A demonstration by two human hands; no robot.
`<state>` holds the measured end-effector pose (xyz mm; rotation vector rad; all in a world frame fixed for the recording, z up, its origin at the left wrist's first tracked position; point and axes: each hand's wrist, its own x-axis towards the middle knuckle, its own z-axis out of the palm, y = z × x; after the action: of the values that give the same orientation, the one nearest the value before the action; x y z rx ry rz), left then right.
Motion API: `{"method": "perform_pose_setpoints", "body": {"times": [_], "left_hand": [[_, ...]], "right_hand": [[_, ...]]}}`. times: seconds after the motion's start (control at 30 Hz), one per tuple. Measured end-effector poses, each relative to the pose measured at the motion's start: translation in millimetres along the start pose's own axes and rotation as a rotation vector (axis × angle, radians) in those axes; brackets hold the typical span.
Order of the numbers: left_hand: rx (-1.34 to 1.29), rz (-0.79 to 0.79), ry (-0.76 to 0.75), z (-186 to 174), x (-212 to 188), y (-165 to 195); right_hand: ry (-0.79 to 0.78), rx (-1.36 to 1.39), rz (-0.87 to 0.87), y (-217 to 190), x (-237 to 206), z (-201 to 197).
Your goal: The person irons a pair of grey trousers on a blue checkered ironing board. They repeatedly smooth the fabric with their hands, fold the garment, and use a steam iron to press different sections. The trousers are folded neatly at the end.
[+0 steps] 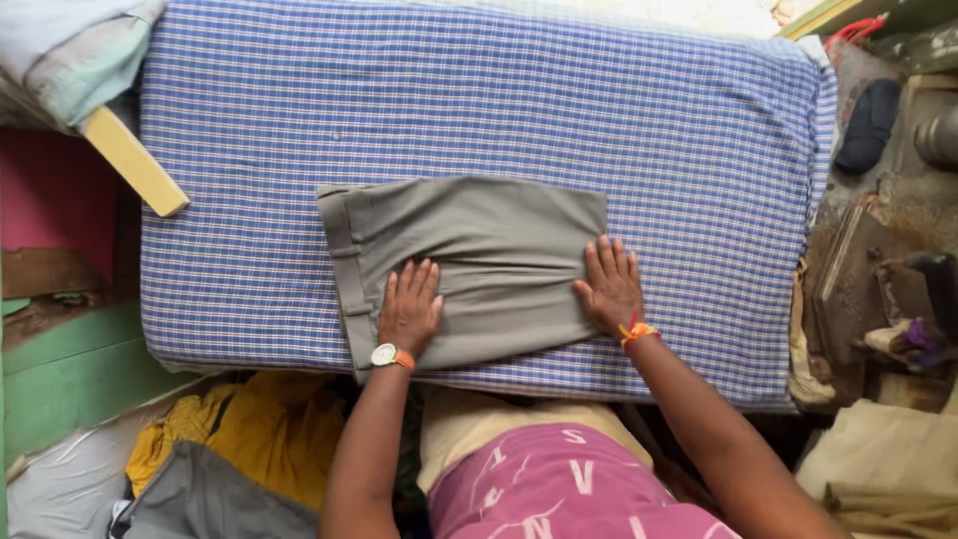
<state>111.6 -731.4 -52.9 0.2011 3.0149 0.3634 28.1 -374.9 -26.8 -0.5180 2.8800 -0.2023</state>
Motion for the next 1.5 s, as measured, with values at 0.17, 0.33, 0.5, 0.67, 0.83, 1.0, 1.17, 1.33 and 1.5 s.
{"method": "perform_pose_setpoints", "body": {"times": [0.17, 0.33, 0.5, 0.67, 0.83, 1.0, 1.17, 1.33, 1.5], "left_hand": [[-0.025, -0.081, 0.011, -0.8, 3.4, 9.1], [-0.095, -0.062, 0.214, 34.6, 12.1, 129.8], [-0.214, -0.154, -0.039, 50.6, 22.4, 210.3], [-0.163, -0.158, -0.014, 35.4, 22.6, 202.0], [-0.168, -0.167, 0.049, 41.6, 22.2, 210.1], [0.255, -0.126, 0.202, 48.5, 37.4, 186.3], [-0.121, -0.154, 0.040, 23.7, 42.3, 121.2], [-0.037, -0.260, -0.128, -21.7, 39.8, 114.0], [0.038, -0.277, -0.555, -59.3, 53.1, 129.6]], "right_hand": [[0.056, -0.136, -0.100, 17.0, 10.6, -4.2], [-0.007, 0.459, -0.343, -8.1, 32.6, -30.7], [-0.278, 0.179, -0.648, -86.1, 124.9, -32.2], [-0.193, 0.115, -0.411, -90.0, 211.4, -65.5], [-0.003, 0.196, -0.614, -71.5, 210.4, -72.6], [0.232, 0.504, -0.660, -25.4, 93.8, -31.1], [-0.029, 0.021, -0.652, 9.7, 32.9, -6.9], [-0.086, 0.016, -0.586, 27.6, 29.1, 3.7], [0.318, 0.239, -0.357, 178.3, -12.7, -55.6]]}}
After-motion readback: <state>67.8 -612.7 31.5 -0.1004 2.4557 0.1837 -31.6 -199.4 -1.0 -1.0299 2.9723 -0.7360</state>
